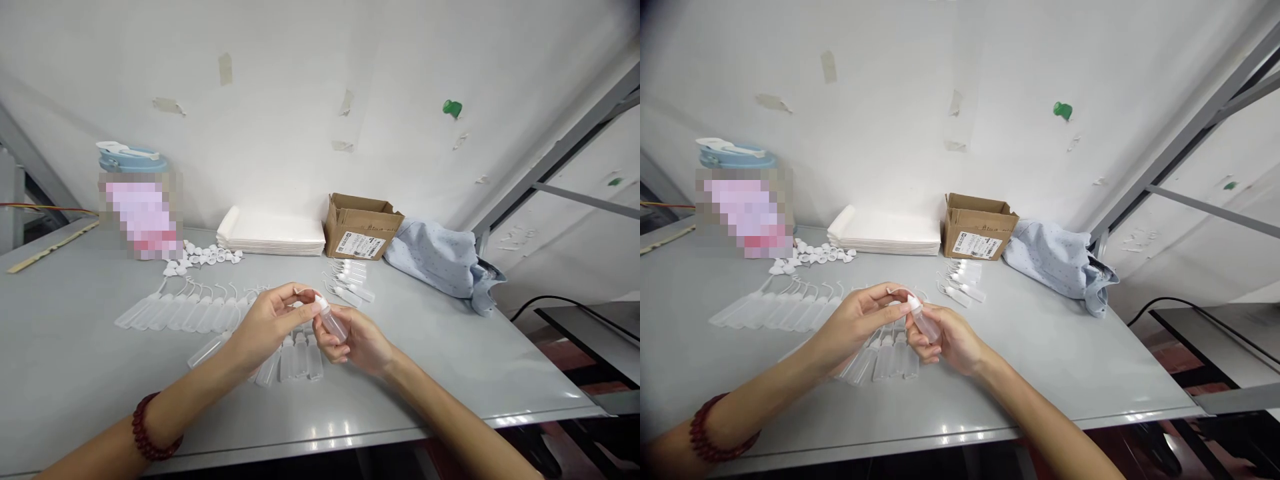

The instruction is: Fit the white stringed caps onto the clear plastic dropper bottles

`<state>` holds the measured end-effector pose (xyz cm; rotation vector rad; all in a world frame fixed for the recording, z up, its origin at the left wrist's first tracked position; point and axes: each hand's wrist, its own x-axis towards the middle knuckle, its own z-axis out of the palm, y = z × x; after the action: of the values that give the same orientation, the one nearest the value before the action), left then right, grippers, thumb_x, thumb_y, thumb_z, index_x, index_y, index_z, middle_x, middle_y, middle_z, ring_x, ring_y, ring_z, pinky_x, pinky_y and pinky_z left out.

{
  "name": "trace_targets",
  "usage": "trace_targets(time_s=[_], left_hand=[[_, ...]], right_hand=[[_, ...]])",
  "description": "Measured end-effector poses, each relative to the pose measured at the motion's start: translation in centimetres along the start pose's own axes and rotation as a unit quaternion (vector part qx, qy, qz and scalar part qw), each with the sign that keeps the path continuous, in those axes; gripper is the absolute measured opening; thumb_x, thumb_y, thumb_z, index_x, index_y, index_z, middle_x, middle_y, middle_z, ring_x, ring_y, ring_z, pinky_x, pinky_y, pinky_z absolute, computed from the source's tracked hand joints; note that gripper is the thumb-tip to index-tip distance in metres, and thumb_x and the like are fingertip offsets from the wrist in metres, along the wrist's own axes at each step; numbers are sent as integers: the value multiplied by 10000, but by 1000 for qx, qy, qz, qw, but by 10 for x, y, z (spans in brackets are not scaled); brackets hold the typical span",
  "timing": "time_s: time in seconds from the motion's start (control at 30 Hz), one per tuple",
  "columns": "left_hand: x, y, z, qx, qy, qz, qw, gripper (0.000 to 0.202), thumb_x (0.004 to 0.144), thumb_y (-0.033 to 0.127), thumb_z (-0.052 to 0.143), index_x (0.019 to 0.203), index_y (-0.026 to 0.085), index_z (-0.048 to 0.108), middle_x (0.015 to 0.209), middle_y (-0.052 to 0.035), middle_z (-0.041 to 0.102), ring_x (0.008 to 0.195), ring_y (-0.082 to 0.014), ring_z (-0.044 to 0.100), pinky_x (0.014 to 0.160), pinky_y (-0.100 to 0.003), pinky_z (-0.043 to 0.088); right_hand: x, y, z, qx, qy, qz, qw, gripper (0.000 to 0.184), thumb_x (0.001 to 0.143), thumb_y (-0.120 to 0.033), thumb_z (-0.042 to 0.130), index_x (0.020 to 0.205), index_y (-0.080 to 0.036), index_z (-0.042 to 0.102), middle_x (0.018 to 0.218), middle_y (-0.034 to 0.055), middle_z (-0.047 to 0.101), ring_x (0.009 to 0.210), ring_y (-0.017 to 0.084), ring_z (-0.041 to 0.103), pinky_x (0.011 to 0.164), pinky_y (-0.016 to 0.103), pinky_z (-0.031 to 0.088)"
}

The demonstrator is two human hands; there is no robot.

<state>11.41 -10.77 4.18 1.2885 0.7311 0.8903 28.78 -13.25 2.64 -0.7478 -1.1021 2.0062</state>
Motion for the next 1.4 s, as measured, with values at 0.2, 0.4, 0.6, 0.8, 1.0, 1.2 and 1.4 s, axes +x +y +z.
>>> trace_targets(time_s=[0.2,0.4,0.6,0.8,1.0,1.2,1.4], left_hand=[[-1,4,-1,47,3,25,999,159,791,348,651,818,194,671,859,-29,636,860,-183,578,792,-278,448],[1,4,-1,57,-9,33,998,144,787,333,651,826,194,656,820,-23,622,824,-179,571,763,-290,448],[1,3,-5,90,-22,22,995,156,756,330,683,815,191,641,764,-18,612,766,-181,571,723,-301,453],[1,9,-8,83,-78,30,993,103,725,278,709,776,194,681,792,-30,635,758,-177,576,708,-295,464],[-1,12,-8,83,-93,41,991,80,720,266,718,749,198,686,847,-33,635,829,-187,589,768,-303,476],[-3,9,-8,115,-71,24,991,117,734,290,712,784,198,662,808,-24,648,806,-185,604,746,-300,484],[-3,11,-10,125,-117,59,983,87,757,251,695,812,192,663,850,-17,648,851,-167,601,803,-287,490]], right_hand=[[-1,-1,0,-6,-6,-5,1000,277,889,-404,419,836,-161,542,571,-66,366,420,47,213,434,205,199],[-1,-1,2,-12,-5,-7,1000,275,886,-401,438,823,-154,542,569,-62,367,432,50,224,435,205,193],[-2,-3,3,-45,5,-5,999,293,870,-423,481,770,-152,529,555,-67,366,433,48,220,432,210,186],[-3,-1,-2,-72,-16,0,997,338,870,-473,511,782,-148,542,528,-73,361,431,49,232,440,219,184],[-3,1,-3,-73,-29,2,997,378,880,-483,489,736,-137,546,486,-89,310,415,48,214,422,223,170],[-3,4,-3,-91,-41,-17,995,350,796,-483,631,739,-150,541,483,-103,308,422,41,207,427,218,160],[-4,5,-3,-83,-51,-12,995,336,825,-469,602,721,-155,538,437,-112,311,391,39,218,413,214,167]])
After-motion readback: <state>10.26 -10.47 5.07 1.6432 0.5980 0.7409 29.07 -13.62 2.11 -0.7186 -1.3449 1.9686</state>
